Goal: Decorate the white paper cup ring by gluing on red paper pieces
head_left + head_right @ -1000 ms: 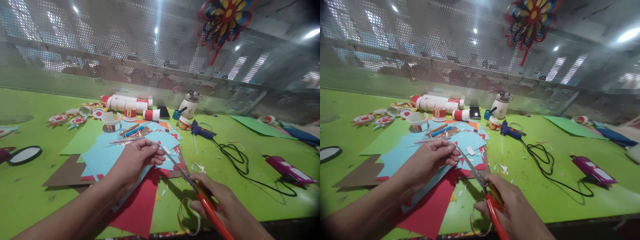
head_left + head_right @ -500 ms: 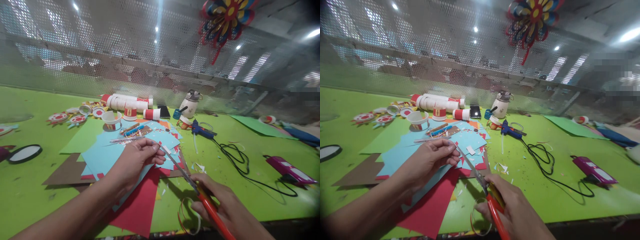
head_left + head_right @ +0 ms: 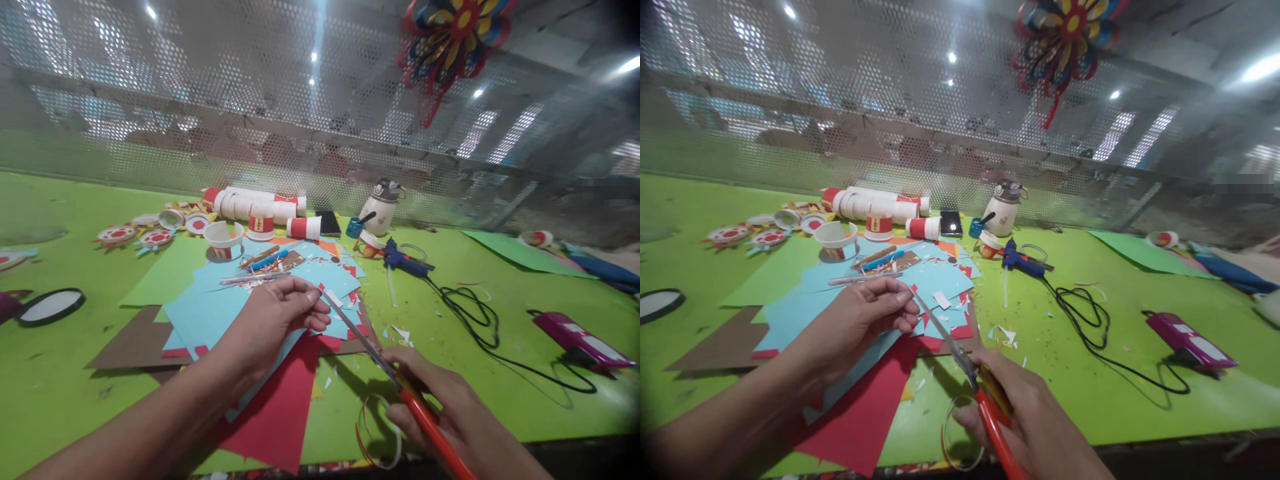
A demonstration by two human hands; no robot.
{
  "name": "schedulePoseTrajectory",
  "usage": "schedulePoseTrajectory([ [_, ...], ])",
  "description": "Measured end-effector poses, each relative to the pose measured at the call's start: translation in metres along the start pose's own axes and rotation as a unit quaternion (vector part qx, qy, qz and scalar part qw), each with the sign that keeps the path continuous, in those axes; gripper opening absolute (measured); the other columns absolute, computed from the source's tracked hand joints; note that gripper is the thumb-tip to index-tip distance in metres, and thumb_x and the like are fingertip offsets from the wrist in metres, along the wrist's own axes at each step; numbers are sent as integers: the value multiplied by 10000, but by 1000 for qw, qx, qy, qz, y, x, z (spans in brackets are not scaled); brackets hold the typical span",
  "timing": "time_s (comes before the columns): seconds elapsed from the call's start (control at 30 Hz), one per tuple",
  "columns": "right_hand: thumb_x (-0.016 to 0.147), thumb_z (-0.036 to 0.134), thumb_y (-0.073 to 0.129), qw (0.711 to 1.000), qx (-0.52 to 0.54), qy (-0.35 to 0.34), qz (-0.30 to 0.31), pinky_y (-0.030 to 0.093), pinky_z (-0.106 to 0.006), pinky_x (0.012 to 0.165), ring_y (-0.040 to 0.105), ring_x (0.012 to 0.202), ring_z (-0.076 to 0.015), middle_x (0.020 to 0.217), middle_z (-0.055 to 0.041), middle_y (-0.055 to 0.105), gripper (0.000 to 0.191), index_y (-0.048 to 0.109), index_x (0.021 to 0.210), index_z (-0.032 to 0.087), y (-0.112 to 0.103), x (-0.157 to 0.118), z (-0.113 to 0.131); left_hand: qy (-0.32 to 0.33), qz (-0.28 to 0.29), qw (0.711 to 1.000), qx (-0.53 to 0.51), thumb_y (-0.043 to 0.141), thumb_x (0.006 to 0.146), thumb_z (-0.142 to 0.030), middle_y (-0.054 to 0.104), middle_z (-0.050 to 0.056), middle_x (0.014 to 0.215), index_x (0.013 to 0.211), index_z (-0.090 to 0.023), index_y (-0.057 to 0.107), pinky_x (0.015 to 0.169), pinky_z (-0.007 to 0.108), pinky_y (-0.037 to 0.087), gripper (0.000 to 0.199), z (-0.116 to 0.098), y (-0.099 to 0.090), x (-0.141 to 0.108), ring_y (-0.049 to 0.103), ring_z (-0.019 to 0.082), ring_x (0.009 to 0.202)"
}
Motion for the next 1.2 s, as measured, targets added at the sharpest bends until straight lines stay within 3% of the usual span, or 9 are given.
schedulePoseTrajectory([
  [0.43, 821, 258, 633, 998, -37, -43, -21, 570, -256, 671, 704, 864, -220, 1039, -61, 729, 331, 617, 1151, 251, 0, 1, -1, 2, 1, 1000, -2, 647, 803, -129, 680, 40, 643, 739, -102, 585, 574, 195, 507, 93, 0, 0, 1, 626, 98, 514],
  [0.67, 861, 296, 604, 1000, -21, -19, -11, 563, -264, 708, 685, 795, -176, 961, -32, 720, 280, 593, 1137, 247, 2, 1, 4, 3, -8, 1000, -3, 639, 802, -107, 684, 40, 646, 729, -106, 577, 565, 195, 509, 96, 1, 0, 1, 626, 98, 506],
  [1.2, 873, 328, 613, 998, -55, -31, -29, 547, -239, 795, 684, 921, -168, 1069, -26, 713, 351, 571, 1216, 267, 2, 3, 7, 3, -10, 1000, -1, 649, 811, -113, 686, 37, 634, 715, -112, 566, 545, 181, 502, 127, 2, -1, 3, 614, 84, 494],
])
Point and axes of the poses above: each hand's wrist, its own x-axis towards the middle knuckle, its own y-axis out of the palm, z = x × y, the point moved 3 cm from there along x, towards the middle knuckle
